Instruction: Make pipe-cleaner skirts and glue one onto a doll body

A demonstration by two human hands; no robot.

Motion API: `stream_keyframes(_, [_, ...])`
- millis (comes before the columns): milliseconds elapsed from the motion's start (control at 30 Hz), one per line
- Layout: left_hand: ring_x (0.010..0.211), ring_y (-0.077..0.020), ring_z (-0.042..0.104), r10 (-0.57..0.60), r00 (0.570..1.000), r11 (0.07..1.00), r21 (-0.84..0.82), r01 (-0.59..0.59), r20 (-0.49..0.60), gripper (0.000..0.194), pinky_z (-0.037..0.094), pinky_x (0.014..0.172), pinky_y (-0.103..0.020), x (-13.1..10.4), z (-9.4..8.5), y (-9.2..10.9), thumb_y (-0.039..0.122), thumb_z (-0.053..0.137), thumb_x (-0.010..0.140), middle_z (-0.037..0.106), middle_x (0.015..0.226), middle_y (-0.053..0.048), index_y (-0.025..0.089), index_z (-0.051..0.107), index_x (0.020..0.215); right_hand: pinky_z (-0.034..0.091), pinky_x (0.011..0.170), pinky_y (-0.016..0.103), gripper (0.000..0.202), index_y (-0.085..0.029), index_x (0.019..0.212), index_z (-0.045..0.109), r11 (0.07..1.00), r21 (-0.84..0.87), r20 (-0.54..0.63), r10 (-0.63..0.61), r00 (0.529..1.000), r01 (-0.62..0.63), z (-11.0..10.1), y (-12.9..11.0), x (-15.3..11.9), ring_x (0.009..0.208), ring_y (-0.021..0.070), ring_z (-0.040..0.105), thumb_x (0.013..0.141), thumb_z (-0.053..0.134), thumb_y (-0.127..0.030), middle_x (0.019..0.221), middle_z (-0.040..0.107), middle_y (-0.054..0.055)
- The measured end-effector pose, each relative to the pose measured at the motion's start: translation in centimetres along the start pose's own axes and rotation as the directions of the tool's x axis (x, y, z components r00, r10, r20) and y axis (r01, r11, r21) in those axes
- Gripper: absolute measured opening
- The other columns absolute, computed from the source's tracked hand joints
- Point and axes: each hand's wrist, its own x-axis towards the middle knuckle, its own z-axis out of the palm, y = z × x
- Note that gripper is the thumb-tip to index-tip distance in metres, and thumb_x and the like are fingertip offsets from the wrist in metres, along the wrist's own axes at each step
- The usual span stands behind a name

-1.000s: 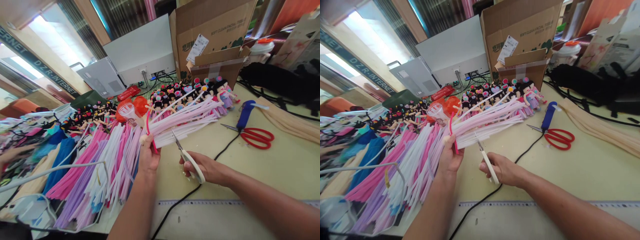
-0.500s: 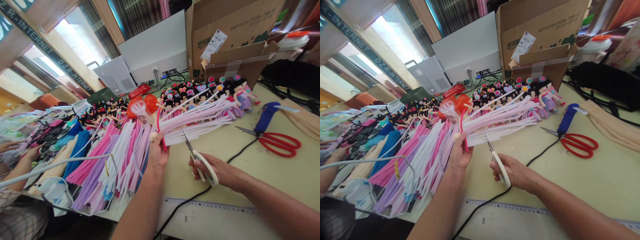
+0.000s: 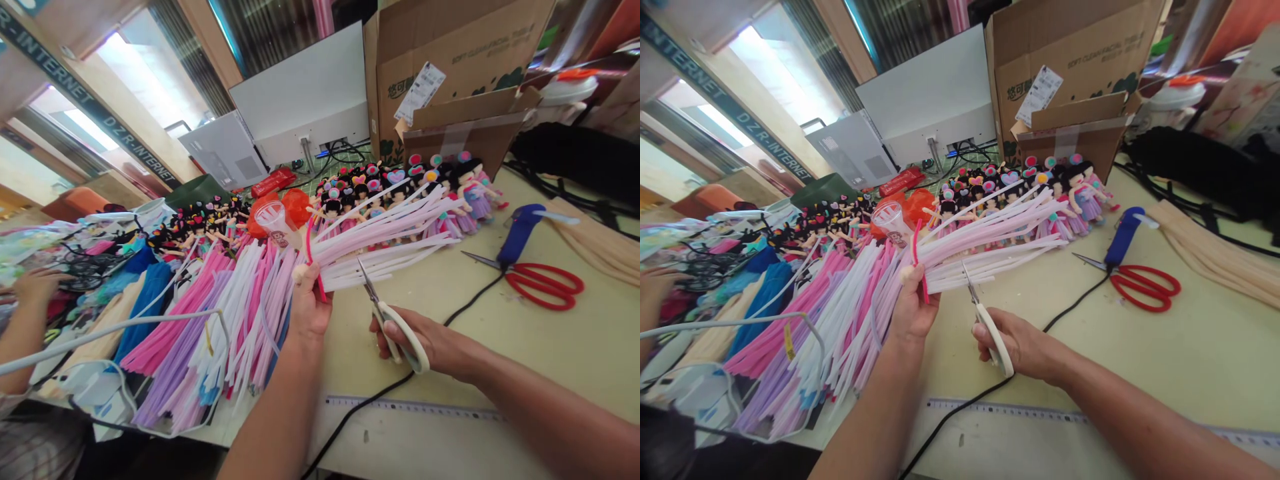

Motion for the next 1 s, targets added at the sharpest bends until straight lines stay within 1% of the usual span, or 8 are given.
stream_keyframes(200, [0.07, -0.0116, 0.07, -0.002, 1.0, 1.0, -0.003, 0.002, -0.026, 0.021, 0.055, 0.064, -0.017, -0.2, 0.3, 0.0, 0.01, 0.058, 0.081, 0.075, 0.078, -0.002, 0.015, 0.067, 0.1, 0.043, 0.068, 0.033, 0.062, -0.017, 0.093, 0.05, 1.0, 0.008, -0.013, 0.01, 1.0, -0.01, 0.1, 0.3, 0.1, 0.075, 0.0194, 0.058, 0.076, 0.044, -0.076, 0.078, 0.06, 0.005])
stream_keyframes(267, [0.069, -0.012, 0.07, -0.003, 1.0, 1.0, 0.011, 0.003, -0.02, 0.022, 0.055, 0.064, -0.017, -0.3, 0.4, -0.1, 0.011, 0.059, 0.082, 0.075, 0.079, -0.002, 0.015, 0.067, 0.101, 0.043, 0.067, 0.032, 0.062, -0.017, 0.093, 0.05, 1.0, 0.019, -0.022, 0.017, 1.0, -0.017, 0.2, 0.2, 0.1, 0.074, 0.0191, 0.058, 0.076, 0.044, -0.076, 0.077, 0.06, 0.005])
stream_keyframes(400, [0.07, -0.0125, 0.07, -0.007, 1.0, 1.0, 0.02, 0.007, 0.006, 0.024, 0.056, 0.066, -0.019, -0.4, 0.5, -0.1, 0.012, 0.057, 0.083, 0.075, 0.083, -0.003, 0.015, 0.067, 0.104, 0.042, 0.064, 0.031, 0.06, -0.017, 0.088, 0.05, 1.0, 0.013, -0.042, 0.025, 0.999, -0.024, 0.3, -0.3, 0.0, 0.071, 0.0175, 0.058, 0.074, 0.048, -0.076, 0.075, 0.058, 0.003])
stream_keyframes(567, [0.071, -0.0125, 0.071, 0.0, 1.0, 1.0, 0.009, 0.0, -0.031, 0.024, 0.056, 0.064, -0.019, -0.4, 0.7, -0.1, 0.009, 0.051, 0.086, 0.075, 0.078, -0.003, 0.016, 0.067, 0.104, 0.044, 0.065, 0.03, 0.056, -0.018, 0.082, 0.048, 0.998, 0.043, -0.069, 0.045, 0.997, -0.042, 0.4, -0.5, 0.2, 0.069, 0.016, 0.057, 0.072, 0.054, -0.073, 0.073, 0.056, 0.001])
stream_keyframes(700, [0.072, -0.0133, 0.071, 0.008, 1.0, 1.0, 0.0, -0.008, -0.013, 0.025, 0.057, 0.065, -0.02, -0.3, 0.7, -0.1, 0.009, 0.053, 0.085, 0.075, 0.078, -0.003, 0.015, 0.066, 0.106, 0.044, 0.064, 0.03, 0.05, -0.018, 0.079, 0.048, 0.999, 0.027, -0.089, 0.042, 0.995, -0.04, 0.4, -0.5, 0.3, 0.067, 0.015, 0.056, 0.073, 0.056, -0.068, 0.071, 0.054, 0.0])
stream_keyframes(833, [0.075, -0.0146, 0.071, 0.019, 1.0, 1.0, 0.003, -0.019, 0.003, 0.028, 0.057, 0.065, -0.02, -0.2, 0.6, 0.0, 0.009, 0.056, 0.084, 0.075, 0.08, -0.003, 0.016, 0.065, 0.109, 0.045, 0.064, 0.031, 0.055, -0.019, 0.077, 0.047, 0.999, -0.01, -0.098, 0.045, 0.994, -0.046, 0.4, -0.9, 0.2, 0.067, 0.0156, 0.056, 0.072, 0.052, -0.073, 0.071, 0.055, 0.001])
stream_keyframes(1000, [0.073, -0.0145, 0.071, 0.014, 1.0, 1.0, -0.001, -0.014, -0.013, 0.025, 0.057, 0.064, -0.02, -0.4, 0.7, 0.2, 0.01, 0.056, 0.084, 0.075, 0.079, -0.003, 0.016, 0.066, 0.107, 0.046, 0.067, 0.032, 0.063, -0.019, 0.08, 0.047, 0.999, -0.028, -0.065, 0.033, 0.997, -0.034, 0.2, -1.1, 0.0, 0.07, 0.0173, 0.057, 0.07, 0.043, -0.081, 0.074, 0.056, 0.003])
